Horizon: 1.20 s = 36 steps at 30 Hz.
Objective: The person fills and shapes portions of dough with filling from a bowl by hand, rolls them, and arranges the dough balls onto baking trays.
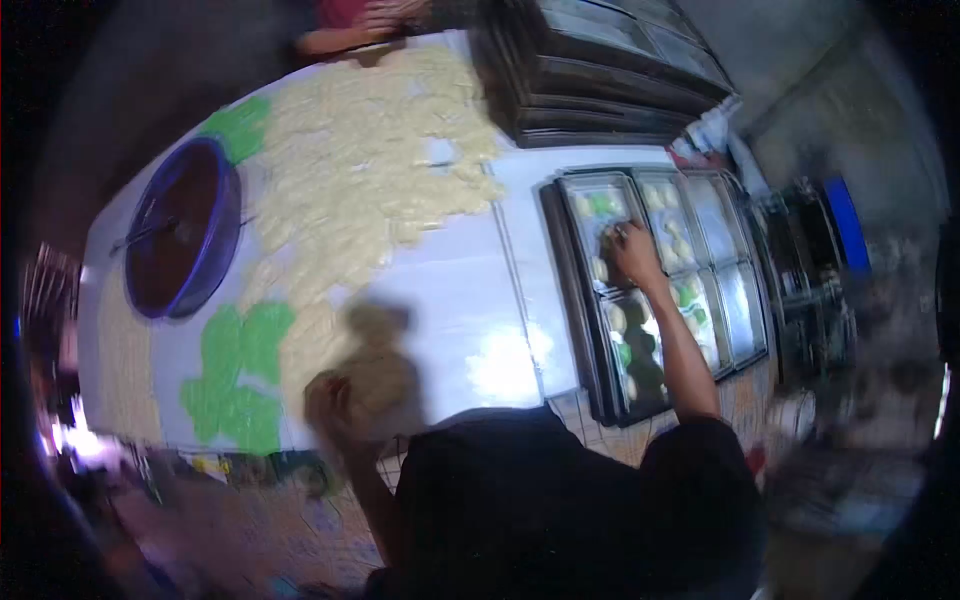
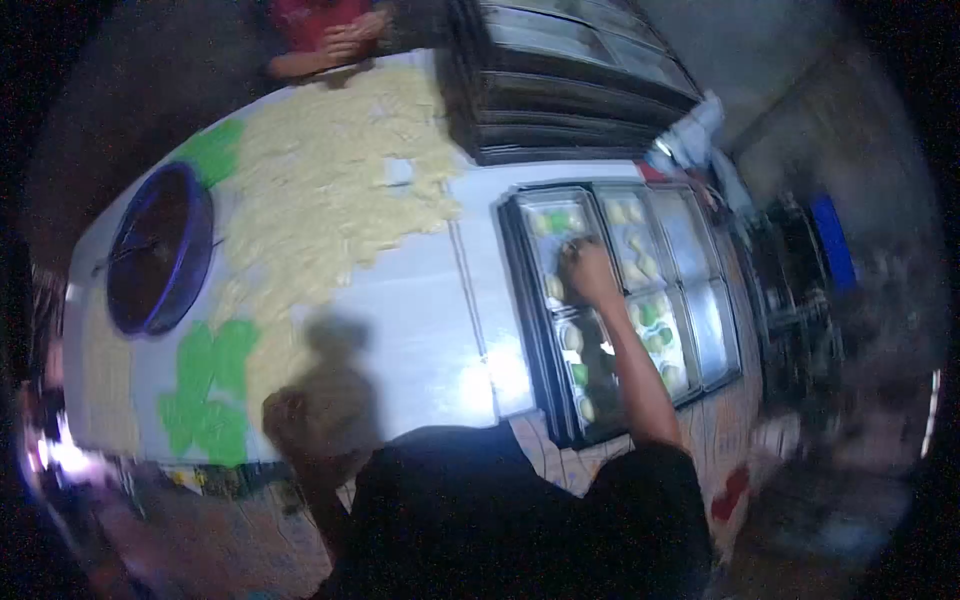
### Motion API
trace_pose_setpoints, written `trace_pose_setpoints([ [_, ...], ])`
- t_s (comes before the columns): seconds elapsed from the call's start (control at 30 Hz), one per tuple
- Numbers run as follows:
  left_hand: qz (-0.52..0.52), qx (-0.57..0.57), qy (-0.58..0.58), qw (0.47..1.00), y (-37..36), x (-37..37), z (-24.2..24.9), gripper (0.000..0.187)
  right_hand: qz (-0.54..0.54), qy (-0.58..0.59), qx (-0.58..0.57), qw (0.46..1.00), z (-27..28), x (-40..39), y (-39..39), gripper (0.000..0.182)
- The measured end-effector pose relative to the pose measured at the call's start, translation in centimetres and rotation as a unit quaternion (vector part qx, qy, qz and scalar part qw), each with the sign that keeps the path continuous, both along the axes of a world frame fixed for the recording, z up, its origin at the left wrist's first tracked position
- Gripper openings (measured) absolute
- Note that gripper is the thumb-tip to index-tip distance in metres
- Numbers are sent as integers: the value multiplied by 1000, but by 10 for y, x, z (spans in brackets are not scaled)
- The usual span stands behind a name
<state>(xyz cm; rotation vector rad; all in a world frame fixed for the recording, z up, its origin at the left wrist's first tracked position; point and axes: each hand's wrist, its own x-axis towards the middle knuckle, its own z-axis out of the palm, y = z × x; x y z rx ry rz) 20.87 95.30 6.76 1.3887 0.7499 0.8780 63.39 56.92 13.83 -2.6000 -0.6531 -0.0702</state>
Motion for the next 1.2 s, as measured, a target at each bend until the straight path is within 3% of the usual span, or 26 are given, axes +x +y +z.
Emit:
trace_pose_setpoints([
  [0.03,66,-247,-173,951,-11,9,12,15,32,-58,26,997,-7,-5,3,31],
  [0.1,93,-152,-93,980,-3,10,43,12,82,-117,-116,983,-35,14,-2,30],
  [0.13,126,-157,-84,976,8,7,42,13,36,-94,-61,993,-41,13,0,29],
  [0.17,153,-165,-74,972,16,5,49,14,79,-94,-164,979,-23,11,3,29],
  [0.2,126,-155,-120,973,22,-4,60,12,17,-31,-76,996,-18,-1,12,34],
  [0.27,146,-93,-74,982,37,-19,63,11,-36,-177,-144,973,-20,-5,22,43],
  [0.33,204,-72,-43,975,62,-37,56,11,-103,-219,-42,969,27,-54,86,53],
  [0.37,237,-49,-4,970,72,-46,53,10,-38,-216,47,975,39,-75,120,51],
  [0.4,244,-52,-1,968,81,-54,54,10,100,-142,152,973,54,-105,165,41],
  [0.43,264,-29,31,964,94,-62,53,9,102,-93,147,979,44,-131,205,33],
  [0.47,281,-5,62,958,103,-68,53,9,164,119,180,963,55,-169,255,31],
  [0.5,277,-7,63,959,114,-74,52,9,230,149,148,950,46,-189,292,29],
  [0.53,253,2,43,967,125,-81,50,8,264,191,156,933,38,-209,326,28],
  [0.57,223,7,18,975,143,-83,44,9,372,185,139,899,36,-229,383,31],
  [0.6,218,3,17,976,151,-82,46,9,372,286,153,869,46,-240,409,32],
  [0.67,134,156,132,970,168,-78,54,12,362,352,122,855,12,-232,460,34],
  [0.73,77,209,115,968,191,-58,56,20,438,307,95,840,-5,-231,505,39],
  [0.8,-29,210,126,969,210,-25,63,25,511,158,30,844,-28,-230,534,41],
  [0.87,-78,223,157,959,229,3,59,30,503,164,5,849,-27,-239,547,31],
  [0.93,-131,248,151,948,242,17,58,32,471,298,110,823,-24,-240,544,34],
  [1.0,-230,338,315,856,251,28,58,35,444,327,151,820,-14,-227,535,34],
  [1.03,-238,341,312,854,256,32,57,35,394,334,235,823,3,-223,522,35],
  [1.07,-237,346,263,869,260,33,55,30,337,337,318,819,21,-220,507,35],
  [1.13,-239,348,162,892,266,36,51,20,262,358,352,824,51,-214,472,35],
  [1.17,-276,269,81,919,268,41,61,18,227,371,406,803,64,-214,456,35],
  [1.2,-269,291,35,917,267,47,67,14,193,382,458,779,77,-215,443,35],
])
